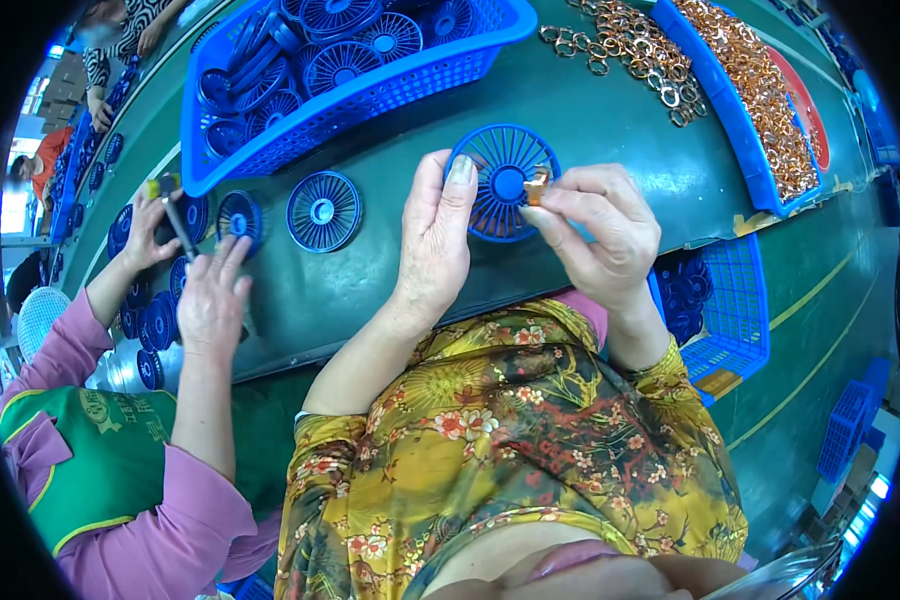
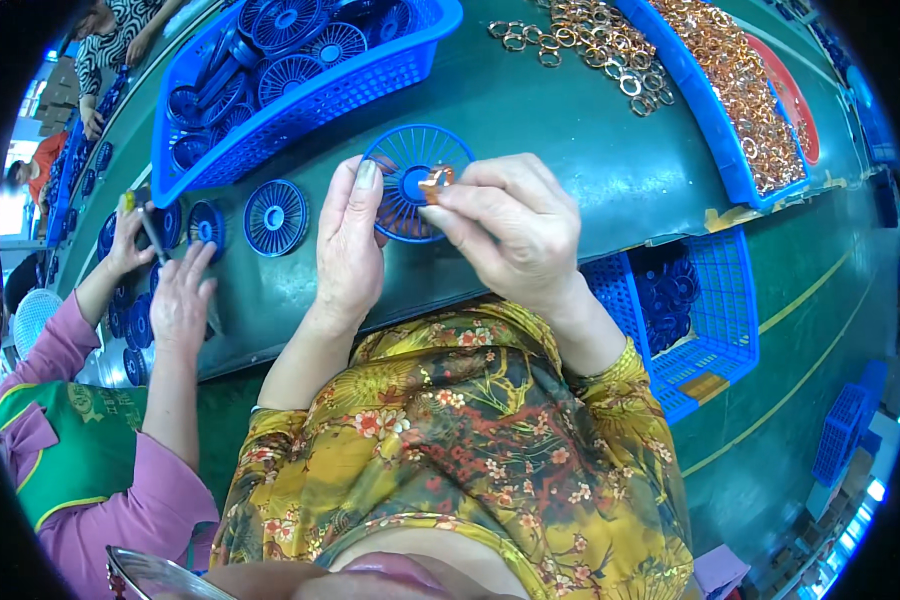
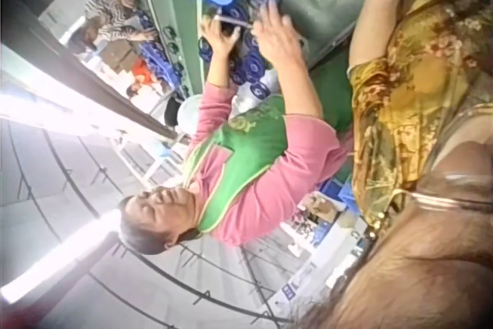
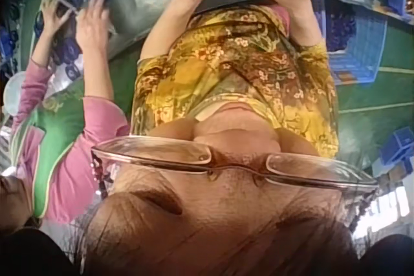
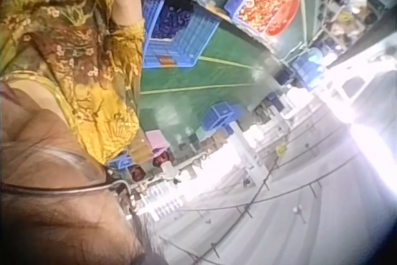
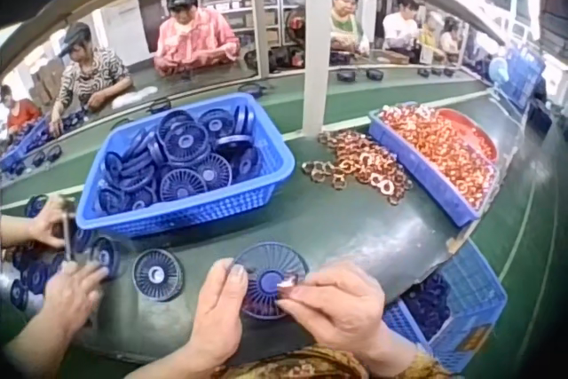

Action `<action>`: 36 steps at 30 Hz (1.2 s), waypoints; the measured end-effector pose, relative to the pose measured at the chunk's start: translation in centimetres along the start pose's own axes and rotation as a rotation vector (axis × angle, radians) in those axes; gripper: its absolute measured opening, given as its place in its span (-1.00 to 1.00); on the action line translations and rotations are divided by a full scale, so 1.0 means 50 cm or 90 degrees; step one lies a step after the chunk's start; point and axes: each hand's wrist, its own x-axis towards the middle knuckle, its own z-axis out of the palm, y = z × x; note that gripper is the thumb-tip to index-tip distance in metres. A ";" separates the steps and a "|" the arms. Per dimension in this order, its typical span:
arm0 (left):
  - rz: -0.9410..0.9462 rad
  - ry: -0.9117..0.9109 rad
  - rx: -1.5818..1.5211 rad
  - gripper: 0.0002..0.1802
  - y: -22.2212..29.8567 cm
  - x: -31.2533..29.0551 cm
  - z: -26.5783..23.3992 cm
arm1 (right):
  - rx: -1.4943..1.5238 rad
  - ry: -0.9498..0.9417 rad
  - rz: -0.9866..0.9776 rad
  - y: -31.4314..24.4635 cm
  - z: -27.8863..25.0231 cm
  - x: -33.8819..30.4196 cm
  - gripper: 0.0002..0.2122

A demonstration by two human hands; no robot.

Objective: The person assembles fan components by picking up plastic wheel frames from a basket and metal rings from a tray, inserting and pressing a metal ring into the center of each wheel frame by hand, and setting the assembled parts on the table.

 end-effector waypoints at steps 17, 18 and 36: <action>-0.055 -0.127 -0.079 -0.57 0.026 -0.007 -0.004 | -0.187 -0.109 0.003 -0.006 0.010 0.005 -0.69; -0.105 -0.177 -0.128 -0.55 0.035 -0.010 -0.011 | -0.130 -0.150 -0.016 0.001 -0.004 0.011 -0.68; 0.089 -0.139 0.107 -0.55 -0.010 -0.023 0.011 | 0.537 -0.159 0.410 0.024 -0.012 -0.022 -0.51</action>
